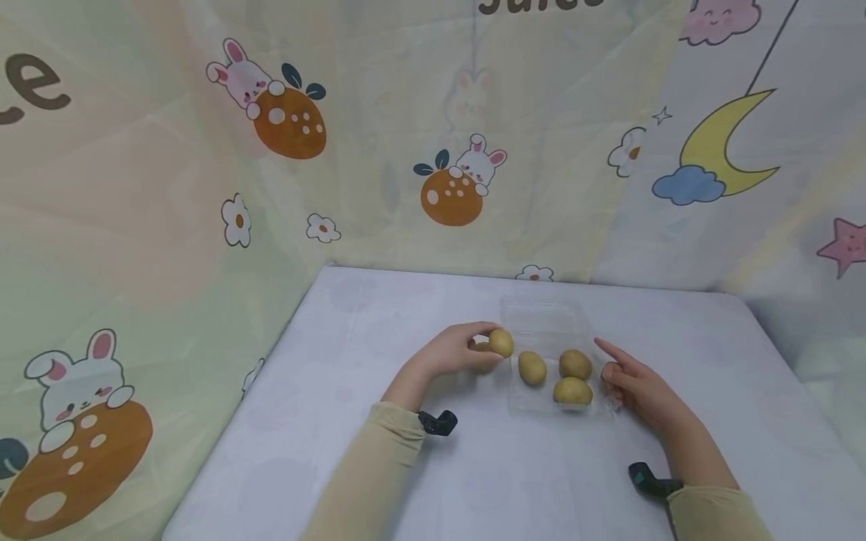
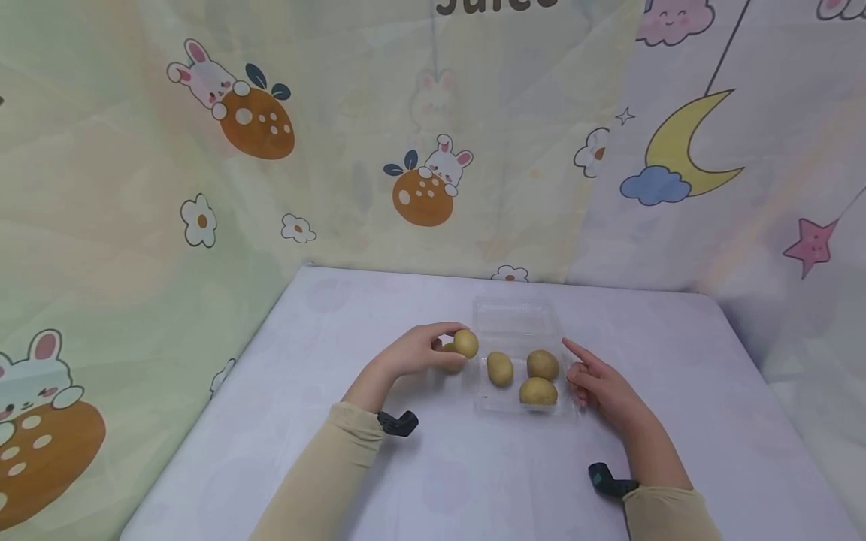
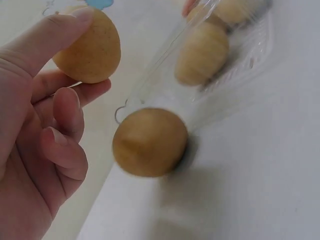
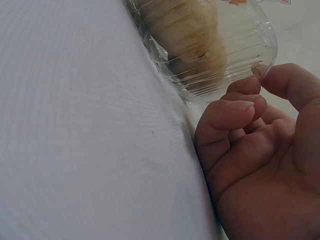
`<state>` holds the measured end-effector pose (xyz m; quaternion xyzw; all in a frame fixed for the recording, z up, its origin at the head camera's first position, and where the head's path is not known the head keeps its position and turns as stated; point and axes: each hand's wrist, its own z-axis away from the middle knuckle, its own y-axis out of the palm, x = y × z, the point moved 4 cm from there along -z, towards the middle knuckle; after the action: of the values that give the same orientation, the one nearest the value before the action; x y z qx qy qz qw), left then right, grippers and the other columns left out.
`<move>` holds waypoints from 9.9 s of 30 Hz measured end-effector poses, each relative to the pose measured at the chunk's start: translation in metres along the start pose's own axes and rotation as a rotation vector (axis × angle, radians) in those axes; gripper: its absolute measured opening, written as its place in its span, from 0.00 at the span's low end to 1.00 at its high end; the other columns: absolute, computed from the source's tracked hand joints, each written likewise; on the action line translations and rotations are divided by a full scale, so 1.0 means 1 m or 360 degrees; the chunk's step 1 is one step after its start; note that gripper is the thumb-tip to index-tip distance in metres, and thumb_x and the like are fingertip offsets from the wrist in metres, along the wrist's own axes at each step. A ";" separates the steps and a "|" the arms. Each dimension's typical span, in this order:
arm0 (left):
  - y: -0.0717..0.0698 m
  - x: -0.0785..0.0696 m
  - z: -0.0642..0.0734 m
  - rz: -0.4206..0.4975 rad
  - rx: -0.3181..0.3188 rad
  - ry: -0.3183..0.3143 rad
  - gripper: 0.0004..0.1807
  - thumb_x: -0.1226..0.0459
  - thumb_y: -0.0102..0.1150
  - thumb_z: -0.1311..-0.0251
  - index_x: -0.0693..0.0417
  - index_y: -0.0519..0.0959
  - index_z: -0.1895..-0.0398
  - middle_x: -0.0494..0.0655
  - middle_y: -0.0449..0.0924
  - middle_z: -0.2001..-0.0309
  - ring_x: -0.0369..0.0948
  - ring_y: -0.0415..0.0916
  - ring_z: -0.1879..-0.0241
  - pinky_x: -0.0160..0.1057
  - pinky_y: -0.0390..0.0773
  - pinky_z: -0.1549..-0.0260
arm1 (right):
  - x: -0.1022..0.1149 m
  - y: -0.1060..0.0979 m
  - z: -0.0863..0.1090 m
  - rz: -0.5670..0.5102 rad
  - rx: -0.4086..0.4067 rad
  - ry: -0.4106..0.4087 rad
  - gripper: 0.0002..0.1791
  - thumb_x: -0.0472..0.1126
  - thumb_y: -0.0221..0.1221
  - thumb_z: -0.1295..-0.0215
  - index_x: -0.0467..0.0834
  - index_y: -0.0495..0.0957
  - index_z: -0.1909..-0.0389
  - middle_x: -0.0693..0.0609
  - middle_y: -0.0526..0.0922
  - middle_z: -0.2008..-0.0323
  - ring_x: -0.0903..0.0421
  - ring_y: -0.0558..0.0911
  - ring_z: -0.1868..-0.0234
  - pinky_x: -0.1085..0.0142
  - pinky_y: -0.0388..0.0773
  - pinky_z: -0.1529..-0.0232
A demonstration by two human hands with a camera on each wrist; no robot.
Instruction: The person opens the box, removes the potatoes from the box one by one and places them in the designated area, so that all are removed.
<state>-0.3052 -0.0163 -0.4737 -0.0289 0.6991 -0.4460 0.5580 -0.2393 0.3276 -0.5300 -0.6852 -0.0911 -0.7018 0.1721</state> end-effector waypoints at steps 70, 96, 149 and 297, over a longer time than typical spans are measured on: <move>-0.002 0.083 0.029 -0.0109 -0.0237 -0.0282 0.39 0.37 0.65 0.46 0.30 0.66 0.30 0.41 0.71 0.31 0.46 0.66 0.30 0.52 0.65 0.32 | 0.003 0.003 0.001 0.0015 -0.0030 0.0005 0.35 0.38 0.47 0.22 0.41 0.43 0.22 0.60 0.70 0.72 0.60 0.69 0.75 0.66 0.72 0.74; 0.003 0.081 0.026 -0.0213 -0.0211 -0.0304 0.43 0.38 0.63 0.44 0.33 0.61 0.25 0.41 0.67 0.28 0.44 0.65 0.29 0.48 0.65 0.32 | 0.004 0.003 0.002 0.0066 -0.0048 0.0013 0.35 0.39 0.47 0.22 0.42 0.44 0.22 0.58 0.69 0.73 0.58 0.69 0.75 0.65 0.72 0.74; 0.011 -0.045 -0.035 -0.0171 0.0359 -0.0100 0.27 0.47 0.62 0.37 0.35 0.72 0.34 0.40 0.79 0.44 0.43 0.83 0.57 0.40 0.77 0.50 | 0.005 0.003 0.001 0.0077 -0.0096 0.0107 0.35 0.40 0.48 0.23 0.45 0.45 0.21 0.58 0.69 0.73 0.59 0.70 0.74 0.66 0.72 0.72; -0.062 0.070 0.041 -0.0008 -0.0394 -0.0426 0.26 0.46 0.70 0.46 0.29 0.77 0.42 0.34 0.77 0.44 0.40 0.77 0.54 0.41 0.78 0.60 | -0.004 -0.005 0.001 0.0010 -0.0056 0.0136 0.38 0.41 0.52 0.25 0.47 0.44 0.21 0.58 0.77 0.74 0.63 0.75 0.76 0.66 0.77 0.74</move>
<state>-0.3262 -0.1155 -0.4851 -0.1583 0.6680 -0.3502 0.6372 -0.2401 0.3327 -0.5339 -0.6578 -0.0692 -0.7314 0.1659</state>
